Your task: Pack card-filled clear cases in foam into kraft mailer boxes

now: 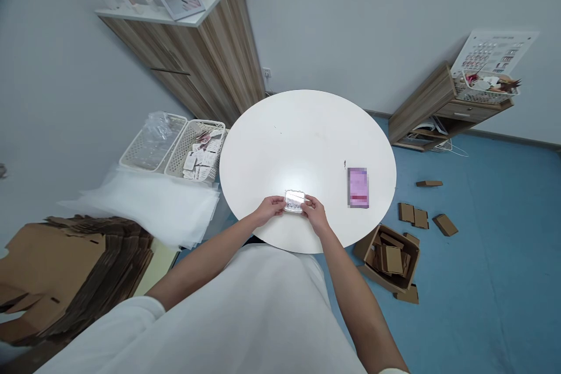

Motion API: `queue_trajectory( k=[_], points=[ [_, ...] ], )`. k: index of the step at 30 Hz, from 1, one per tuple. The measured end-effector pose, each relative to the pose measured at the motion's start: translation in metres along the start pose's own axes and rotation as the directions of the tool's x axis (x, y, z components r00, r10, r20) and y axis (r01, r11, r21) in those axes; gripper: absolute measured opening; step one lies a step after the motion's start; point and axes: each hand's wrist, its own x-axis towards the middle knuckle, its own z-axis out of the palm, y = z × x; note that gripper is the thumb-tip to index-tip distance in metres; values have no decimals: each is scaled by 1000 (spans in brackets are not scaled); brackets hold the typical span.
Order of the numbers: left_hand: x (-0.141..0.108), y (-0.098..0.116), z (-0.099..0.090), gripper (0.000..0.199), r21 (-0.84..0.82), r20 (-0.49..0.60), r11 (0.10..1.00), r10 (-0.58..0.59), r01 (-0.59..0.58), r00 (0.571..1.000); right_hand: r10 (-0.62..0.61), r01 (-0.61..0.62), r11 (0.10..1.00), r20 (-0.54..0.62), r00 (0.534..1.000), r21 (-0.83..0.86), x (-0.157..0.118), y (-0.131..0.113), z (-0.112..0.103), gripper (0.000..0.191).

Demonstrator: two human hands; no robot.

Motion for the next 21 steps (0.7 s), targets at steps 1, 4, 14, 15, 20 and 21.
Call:
queue_trajectory(
  k=[1, 4, 14, 15, 20, 21],
  points=[
    [0, 0, 0, 39, -5, 4, 1000, 4, -4, 1000, 3, -4, 1000, -4, 1000, -4, 1, 0, 0, 46],
    [-1, 0, -2, 38, -6, 15, 1000, 18, -18, 1000, 11, -11, 1000, -15, 1000, -25, 3, 2, -1, 47],
    [-1, -2, -1, 36, 55, -5, 994, 91, -90, 996, 0, -4, 997, -57, 998, -74, 6, 8, 1, 46],
    [-1, -3, -1, 37, 58, -21, 994, 97, -96, 995, 0, -4, 997, -60, 998, -76, 6, 8, 1, 46],
    [0, -4, -2, 43, 117, -84, 985, 137, -126, 987, -24, 15, 995, -90, 996, -100, 6, 7, 4, 45],
    [0, -5, -2, 42, 141, -92, 980, 153, -140, 984, -31, 20, 994, -98, 995, -109, 6, 7, 4, 44]
  ],
)
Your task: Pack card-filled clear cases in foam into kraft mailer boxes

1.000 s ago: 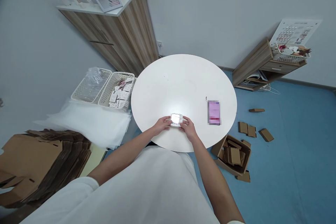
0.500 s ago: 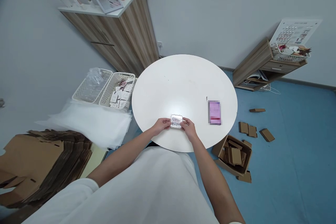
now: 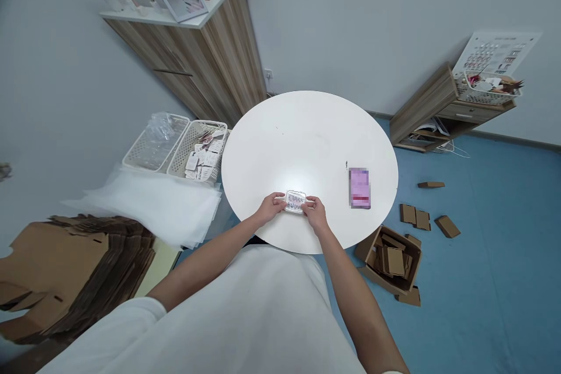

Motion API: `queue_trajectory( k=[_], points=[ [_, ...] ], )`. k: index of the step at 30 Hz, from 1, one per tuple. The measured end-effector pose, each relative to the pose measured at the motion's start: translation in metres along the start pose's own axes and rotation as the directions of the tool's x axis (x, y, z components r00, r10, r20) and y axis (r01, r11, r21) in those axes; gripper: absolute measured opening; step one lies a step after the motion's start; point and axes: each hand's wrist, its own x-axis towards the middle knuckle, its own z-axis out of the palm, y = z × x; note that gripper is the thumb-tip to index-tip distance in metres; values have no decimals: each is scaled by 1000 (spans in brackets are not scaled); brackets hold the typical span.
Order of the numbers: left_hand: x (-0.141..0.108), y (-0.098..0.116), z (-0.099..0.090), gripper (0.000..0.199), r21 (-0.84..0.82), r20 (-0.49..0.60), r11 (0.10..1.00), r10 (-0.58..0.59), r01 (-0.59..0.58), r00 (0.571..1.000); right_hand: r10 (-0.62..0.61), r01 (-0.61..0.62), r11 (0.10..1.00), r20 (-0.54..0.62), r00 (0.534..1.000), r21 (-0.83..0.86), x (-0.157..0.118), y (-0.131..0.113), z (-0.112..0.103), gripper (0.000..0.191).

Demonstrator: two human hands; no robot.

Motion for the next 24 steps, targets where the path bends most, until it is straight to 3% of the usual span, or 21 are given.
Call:
queue_trajectory(
  k=[5, 11, 16, 24],
  points=[
    [-2, -2, 3, 36, 116, -46, 989, 95, -89, 994, -33, 29, 998, -59, 998, -63, -3, 0, 8, 38],
    [-5, 0, -4, 46, 263, -117, 958, 151, -116, 982, -31, 24, 995, -81, 996, -93, -6, -3, 28, 41],
    [-5, 2, -24, 45, 277, -148, 958, 121, -77, 982, -29, 26, 996, -36, 999, -84, 0, -12, 51, 43],
    [1, 10, -68, 53, 128, -269, 991, 75, -41, 960, -36, 38, 989, 18, 999, -144, 22, -27, 107, 46]
  ],
)
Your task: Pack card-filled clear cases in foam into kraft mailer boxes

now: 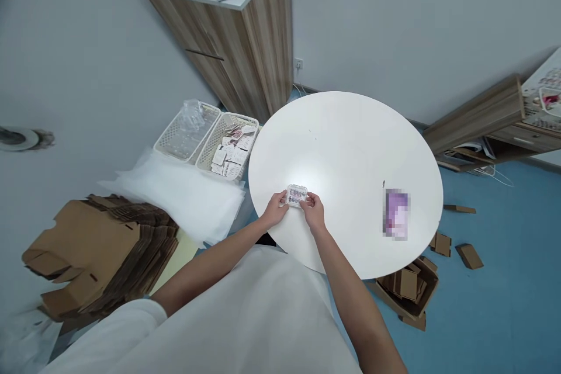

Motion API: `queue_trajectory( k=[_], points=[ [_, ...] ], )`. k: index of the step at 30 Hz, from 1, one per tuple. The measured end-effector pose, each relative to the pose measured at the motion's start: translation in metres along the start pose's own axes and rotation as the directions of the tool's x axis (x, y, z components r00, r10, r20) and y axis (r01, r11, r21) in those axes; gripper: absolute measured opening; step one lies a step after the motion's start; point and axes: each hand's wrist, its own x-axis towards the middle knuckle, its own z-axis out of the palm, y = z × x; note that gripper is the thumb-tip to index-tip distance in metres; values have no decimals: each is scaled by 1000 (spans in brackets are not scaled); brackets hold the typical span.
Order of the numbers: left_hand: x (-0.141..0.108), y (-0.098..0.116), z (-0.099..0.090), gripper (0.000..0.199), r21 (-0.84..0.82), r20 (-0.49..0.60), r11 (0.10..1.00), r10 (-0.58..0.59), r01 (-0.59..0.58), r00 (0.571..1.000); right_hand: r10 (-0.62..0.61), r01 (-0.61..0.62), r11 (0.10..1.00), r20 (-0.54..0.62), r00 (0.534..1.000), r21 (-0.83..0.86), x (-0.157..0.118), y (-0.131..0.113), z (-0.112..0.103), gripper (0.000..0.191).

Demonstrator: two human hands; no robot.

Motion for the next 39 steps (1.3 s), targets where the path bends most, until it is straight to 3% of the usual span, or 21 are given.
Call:
queue_trajectory(
  k=[5, 11, 18, 25, 39],
  points=[
    [20, 3, -39, 57, -32, -52, 999, -25, 24, 998, 13, -11, 999, 55, 998, -49, 19, -17, 45, 46],
    [56, -2, -82, 59, 50, -90, 998, -31, 35, 995, 44, -37, 997, 98, 994, -72, 42, -28, 93, 50],
    [82, -12, -107, 72, 47, -72, 998, -44, 47, 996, 38, -29, 993, 84, 996, -113, 66, -37, 132, 52],
    [88, -17, -112, 72, 76, -24, 997, -32, 34, 999, 4, 7, 987, 66, 998, -159, 72, -40, 146, 54],
    [71, -8, -114, 74, 85, -47, 996, 26, -22, 999, -47, 60, 980, 69, 996, -191, 67, -32, 144, 64]
  ],
)
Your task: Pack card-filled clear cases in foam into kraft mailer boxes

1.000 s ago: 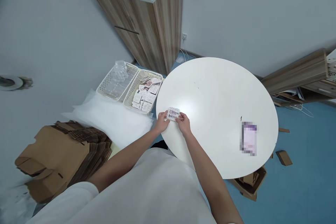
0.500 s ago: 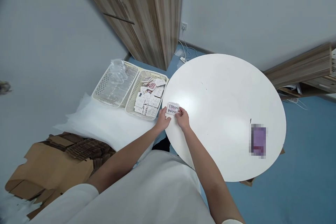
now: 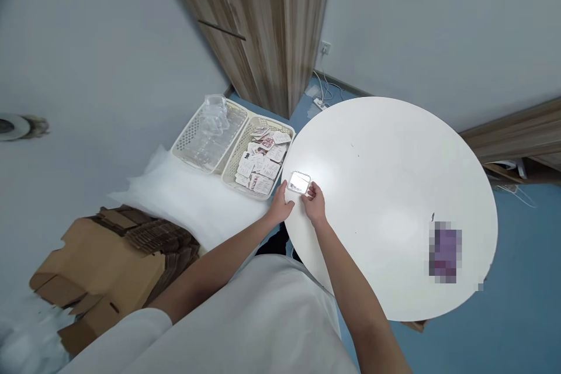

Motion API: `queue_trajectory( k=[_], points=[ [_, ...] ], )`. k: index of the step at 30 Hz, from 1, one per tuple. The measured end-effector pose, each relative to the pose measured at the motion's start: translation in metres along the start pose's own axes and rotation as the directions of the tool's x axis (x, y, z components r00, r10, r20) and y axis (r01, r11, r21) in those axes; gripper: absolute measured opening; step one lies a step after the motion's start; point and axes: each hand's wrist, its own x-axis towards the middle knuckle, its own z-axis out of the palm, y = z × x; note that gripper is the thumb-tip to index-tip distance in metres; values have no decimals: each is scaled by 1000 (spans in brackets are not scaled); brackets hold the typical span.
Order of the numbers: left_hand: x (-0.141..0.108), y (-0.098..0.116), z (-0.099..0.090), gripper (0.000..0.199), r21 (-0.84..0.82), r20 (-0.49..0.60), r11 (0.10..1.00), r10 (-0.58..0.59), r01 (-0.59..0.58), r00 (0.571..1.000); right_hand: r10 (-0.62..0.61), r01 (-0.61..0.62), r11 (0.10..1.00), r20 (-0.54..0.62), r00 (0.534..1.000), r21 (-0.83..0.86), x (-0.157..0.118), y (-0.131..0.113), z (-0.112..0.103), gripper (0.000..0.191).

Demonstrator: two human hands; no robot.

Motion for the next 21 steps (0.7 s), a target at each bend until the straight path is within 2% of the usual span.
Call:
queue_trajectory(
  k=[3, 6, 11, 14, 16, 21],
  points=[
    [-9, 0, -3, 74, -33, -16, 999, -8, 7, 1000, -52, 50, 996, -26, 998, -71, -5, 8, -3, 63],
    [-24, -2, -4, 72, -59, -62, 998, 13, -17, 998, -171, 163, 976, -40, 984, -147, -14, 11, -6, 59],
    [-62, -17, -7, 64, 9, -173, 993, 116, -116, 978, -414, 402, 883, 4, 910, -242, -41, 7, -1, 51],
    [-88, -32, -15, 57, 91, -246, 989, 138, -119, 959, -505, 517, 824, 114, 855, -230, -58, 6, 9, 46],
    [-104, -43, -24, 53, 158, -291, 986, 106, -61, 951, -528, 572, 792, 233, 817, -211, -66, 9, 17, 40],
    [-132, -68, -53, 47, 340, -381, 937, 58, 82, 923, -439, 644, 738, 582, 685, -201, -80, 20, 37, 30]
  ],
)
